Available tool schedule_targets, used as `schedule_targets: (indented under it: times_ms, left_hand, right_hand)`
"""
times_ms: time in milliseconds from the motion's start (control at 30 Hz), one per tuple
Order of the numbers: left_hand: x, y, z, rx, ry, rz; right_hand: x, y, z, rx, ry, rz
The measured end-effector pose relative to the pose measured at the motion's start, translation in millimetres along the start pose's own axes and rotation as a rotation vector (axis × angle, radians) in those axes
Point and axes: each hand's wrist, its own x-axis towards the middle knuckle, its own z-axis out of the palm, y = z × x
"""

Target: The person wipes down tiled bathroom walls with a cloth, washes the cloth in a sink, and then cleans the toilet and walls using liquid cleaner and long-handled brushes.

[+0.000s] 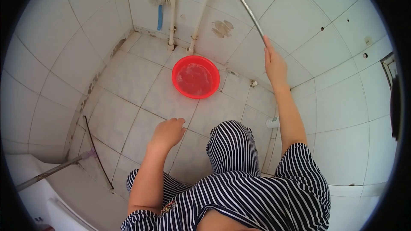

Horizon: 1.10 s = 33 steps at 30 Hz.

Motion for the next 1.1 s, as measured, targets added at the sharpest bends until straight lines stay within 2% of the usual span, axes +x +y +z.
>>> schedule_targets:
  times_ms: [133,200,233,300,333,433,500,633,700,733,833,900,933,1000,1100]
  left_hand:
    - [3,10,-2,-0.007,-0.004,-0.002]
    - [3,12,-1,-0.012,-0.005,-0.007]
    - [2,10,0,-0.011,-0.010,-0.015]
    - [3,7,3,0.006,-0.020,-0.008]
    - [1,7,3,0.006,-0.029,-0.010]
    - [-2,8,0,0.018,-0.039,-0.054]
    - [-4,10,0,-0.014,-0.033,-0.057]
    - [6,4,12,0.003,-0.037,-0.032]
    - [15,-6,26,0.055,-0.040,0.041]
    - [13,-6,24,0.070,-0.021,0.047]
    - [10,3,15,0.006,-0.087,-0.004]
    - [10,1,16,0.027,-0.071,0.014]
    - [11,0,16,0.040,-0.058,0.027]
    - [14,-1,18,0.052,-0.053,0.030]
    - [16,8,14,0.042,-0.082,0.020]
  right_hand:
    - [-20,10,42,0.030,-0.085,-0.013]
    - [-50,30,75,-0.197,-0.187,-0.148]
    - [-59,39,86,-0.190,-0.194,-0.147]
    - [-74,49,92,-0.198,-0.437,-0.191]
    - [-76,54,96,-0.195,-0.445,-0.187]
    - [-51,35,78,-0.340,-0.393,-0.167]
    - [-36,15,51,-0.194,-0.270,-0.012]
    - [-35,4,51,-0.087,-0.185,0.082]
    - [-55,15,91,-0.092,-0.153,-0.055]
    - [-62,23,96,-0.088,-0.130,-0.053]
    - [-84,41,87,0.024,-0.051,-0.247]
    - [-87,37,57,0.015,-0.317,-0.075]
    - [-78,30,37,0.015,-0.306,-0.072]
    - [-58,8,-12,-0.157,-0.253,0.091]
    - [-20,-13,-52,-0.032,-0.130,0.223]
